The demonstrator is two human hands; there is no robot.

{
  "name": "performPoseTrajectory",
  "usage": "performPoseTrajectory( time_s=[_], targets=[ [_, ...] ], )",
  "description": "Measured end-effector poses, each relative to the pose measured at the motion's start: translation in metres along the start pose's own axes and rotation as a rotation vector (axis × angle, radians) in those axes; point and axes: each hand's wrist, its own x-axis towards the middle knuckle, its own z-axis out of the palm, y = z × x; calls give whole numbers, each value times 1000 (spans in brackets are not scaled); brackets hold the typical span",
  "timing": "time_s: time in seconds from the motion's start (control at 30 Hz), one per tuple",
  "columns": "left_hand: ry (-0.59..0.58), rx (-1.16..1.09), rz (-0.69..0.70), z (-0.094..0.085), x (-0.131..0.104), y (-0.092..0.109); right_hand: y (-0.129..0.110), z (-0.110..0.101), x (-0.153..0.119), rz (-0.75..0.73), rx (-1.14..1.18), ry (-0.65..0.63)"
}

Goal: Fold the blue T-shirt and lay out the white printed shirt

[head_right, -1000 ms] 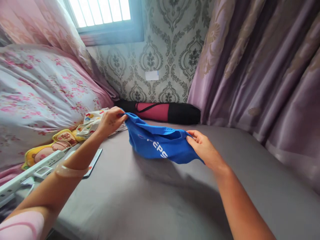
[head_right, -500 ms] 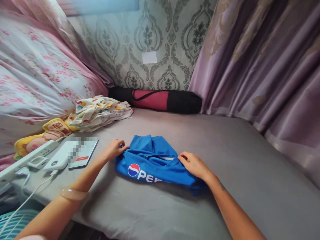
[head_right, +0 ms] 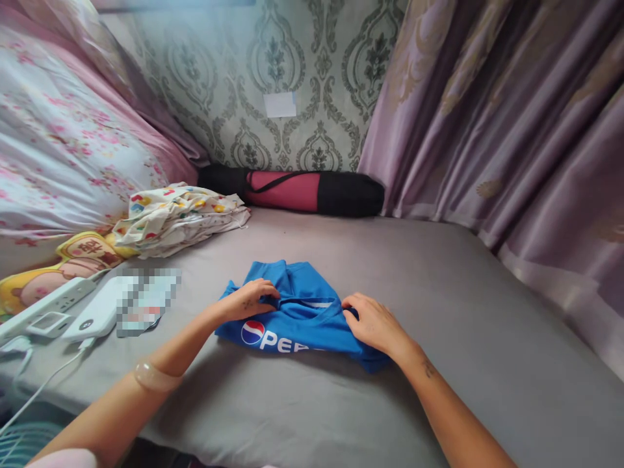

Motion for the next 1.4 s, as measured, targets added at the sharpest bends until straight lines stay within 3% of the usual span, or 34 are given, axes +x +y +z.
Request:
performPoseTrajectory(
  time_s=[0.23, 0.4, 0.6, 0.8, 1.0, 1.2, 1.4],
  targets=[
    [27, -132, -53, -1, 2, -3, -7, 4, 4, 11, -20, 0],
    [150, -227, -138, -19, -1, 11, -15, 1, 4, 13, -52, 40],
    [303, -354, -196, -37, -4, 20, -25, -8, 5, -35, 100, 178],
    [448, -435, -150, -48, -2, 18, -33, -28, 16, -29, 351, 363],
    [551, -203, -24, -99, 2, 28, -50, -70, 30, -91, 419, 529],
    [510, -87, 60, -153, 7, 46, -65, -115, 40, -142, 120, 767],
    [764, 50, 119, -204, 10, 87, -91, -177, 33, -208, -284, 920]
  ],
)
